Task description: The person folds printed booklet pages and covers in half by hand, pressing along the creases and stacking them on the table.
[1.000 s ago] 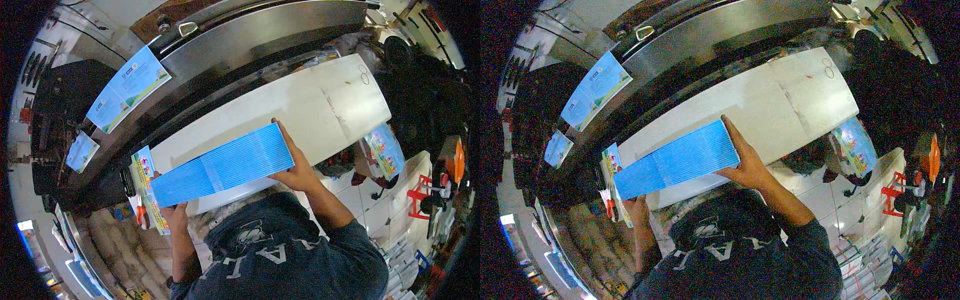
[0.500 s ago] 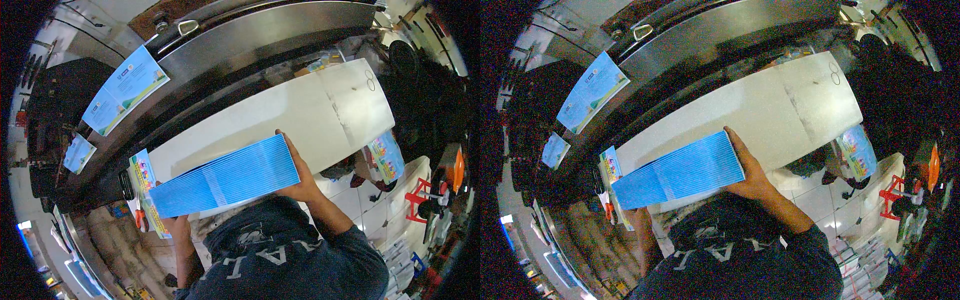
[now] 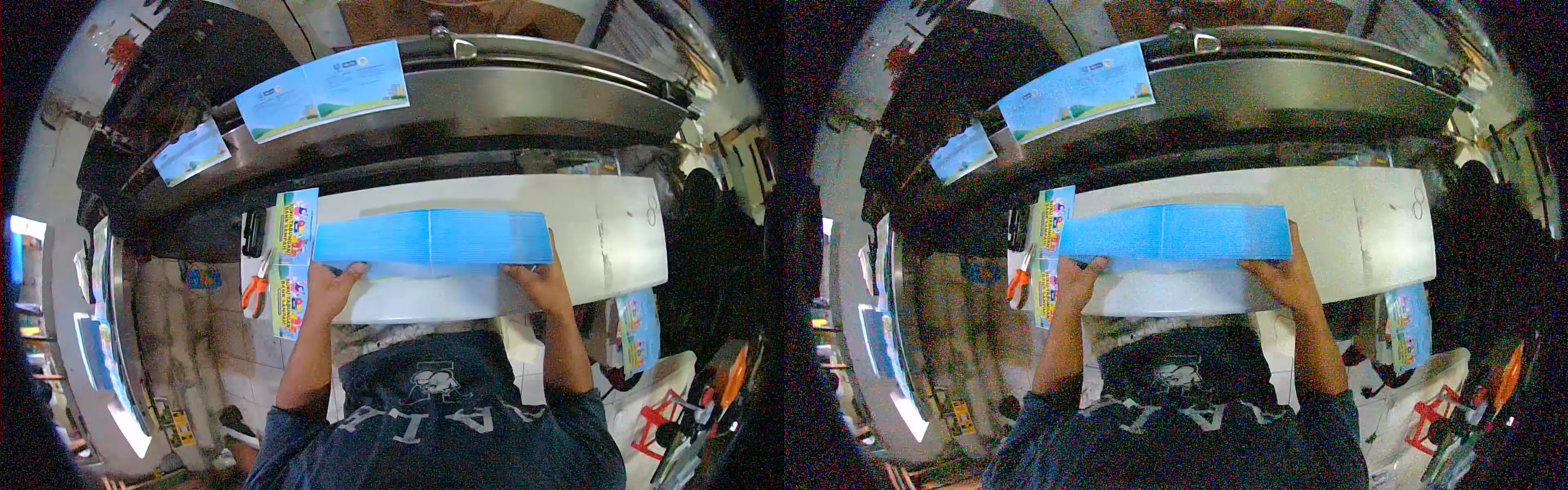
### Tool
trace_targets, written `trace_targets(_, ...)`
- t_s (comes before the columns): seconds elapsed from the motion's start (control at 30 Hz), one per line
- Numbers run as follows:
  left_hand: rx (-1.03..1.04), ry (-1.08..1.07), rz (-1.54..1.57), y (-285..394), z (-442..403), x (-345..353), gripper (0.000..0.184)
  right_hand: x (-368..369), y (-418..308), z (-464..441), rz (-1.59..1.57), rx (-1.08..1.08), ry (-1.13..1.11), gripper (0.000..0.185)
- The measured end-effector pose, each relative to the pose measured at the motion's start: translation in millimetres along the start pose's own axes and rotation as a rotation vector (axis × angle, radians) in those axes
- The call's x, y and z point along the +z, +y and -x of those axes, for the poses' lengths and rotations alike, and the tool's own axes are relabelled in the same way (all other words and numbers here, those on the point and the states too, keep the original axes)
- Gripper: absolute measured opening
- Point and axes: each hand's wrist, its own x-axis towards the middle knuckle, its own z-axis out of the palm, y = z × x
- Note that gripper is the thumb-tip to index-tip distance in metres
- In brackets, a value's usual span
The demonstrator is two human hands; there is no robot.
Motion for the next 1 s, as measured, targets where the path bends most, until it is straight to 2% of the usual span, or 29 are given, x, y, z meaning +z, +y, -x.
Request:
trace_targets(0.03, -0.003, -0.013, -0.021, 27.3, -1.5, 0.4, 0.04, 0.9, -5.3, 0.3, -0.122, 0.064, 0.008, 0.08)
trace_targets(0.07, -0.013, -0.028, -0.042, 41.1, -2.7, 0.6, 0.037, 1.6, -13.5, 1.0, -0.112, 0.058, 0.008, 0.08)
trace_targets(0.13, -0.044, -0.021, -0.036, 36.5, -3.9, 1.7, 0.038, 3.6, -29.9, 3.9, -0.094, 0.214, 0.019, 0.074)
trace_targets(0.17, -0.073, -0.019, -0.041, 32.6, -5.0, 2.3, 0.04, 2.0, -31.1, 1.1, -0.081, 0.216, 0.018, 0.074)
trace_targets(0.2, -0.076, -0.019, -0.029, 26.3, -7.0, 2.6, 0.04, -1.3, -30.6, -3.7, 0.037, 0.353, -0.038, 0.075)
trace_targets(0.23, -0.188, -0.052, -0.045, 18.5, -10.1, 2.3, 0.042, -2.3, -33.3, -7.8, 0.157, 0.486, -0.095, 0.076)
trace_targets(0.27, -0.296, -0.085, -0.065, 14.2, -13.0, 1.4, 0.045, -2.2, -39.5, -7.6, 0.165, 0.485, -0.095, 0.076)
trace_targets(0.33, -0.302, -0.049, -0.063, 9.6, -15.6, 0.2, 0.046, -0.6, -65.9, -4.4, 0.883, 0.092, 0.359, 0.083)
trace_targets(0.37, -0.307, -0.014, -0.07, 7.5, -14.7, 0.5, 0.048, -3.1, -73.6, -9.6, 0.982, -0.124, 0.38, 0.085)
trace_targets(0.5, -0.27, -0.011, -0.133, 22.0, -15.0, 1.0, 0.048, 75.6, -66.6, -25.4, 1.132, -0.526, -0.133, 0.079)
trace_targets(0.6, -0.354, -0.063, -0.148, 10.6, -19.9, -3.8, 0.049, 97.0, -51.3, -35.7, 1.185, -0.584, -0.14, 0.077)
trace_targets(0.67, -0.26, -0.023, -0.192, 5.2, -20.7, -3.8, 0.052, 98.5, -49.6, -39.4, 1.181, -0.552, -0.164, 0.077)
trace_targets(0.8, -0.313, -0.108, -0.349, 18.8, -22.0, -12.1, 0.06, 98.3, -45.6, -43.5, 1.164, -0.499, -0.203, 0.08)
trace_targets(0.87, -0.132, 0.304, -0.803, 32.0, -12.2, -8.2, 0.069, 98.5, -39.8, -43.2, 1.165, -0.469, -0.231, 0.08)
trace_targets(0.9, -0.098, 0.264, -0.796, 37.5, -13.9, 2.7, 0.069, 97.8, -39.4, -45.3, 1.17, -0.462, -0.238, 0.08)
trace_targets(0.97, 0.415, -0.145, -1.232, 49.0, -10.2, 34.3, 0.072, 94.5, -42.7, -45.6, 1.146, -0.478, -0.228, 0.078)
trace_targets(1.0, 0.366, -0.237, -1.117, 30.4, -9.6, 44.2, 0.066, 94.2, -44.7, -46.8, 1.131, -0.471, -0.235, 0.078)
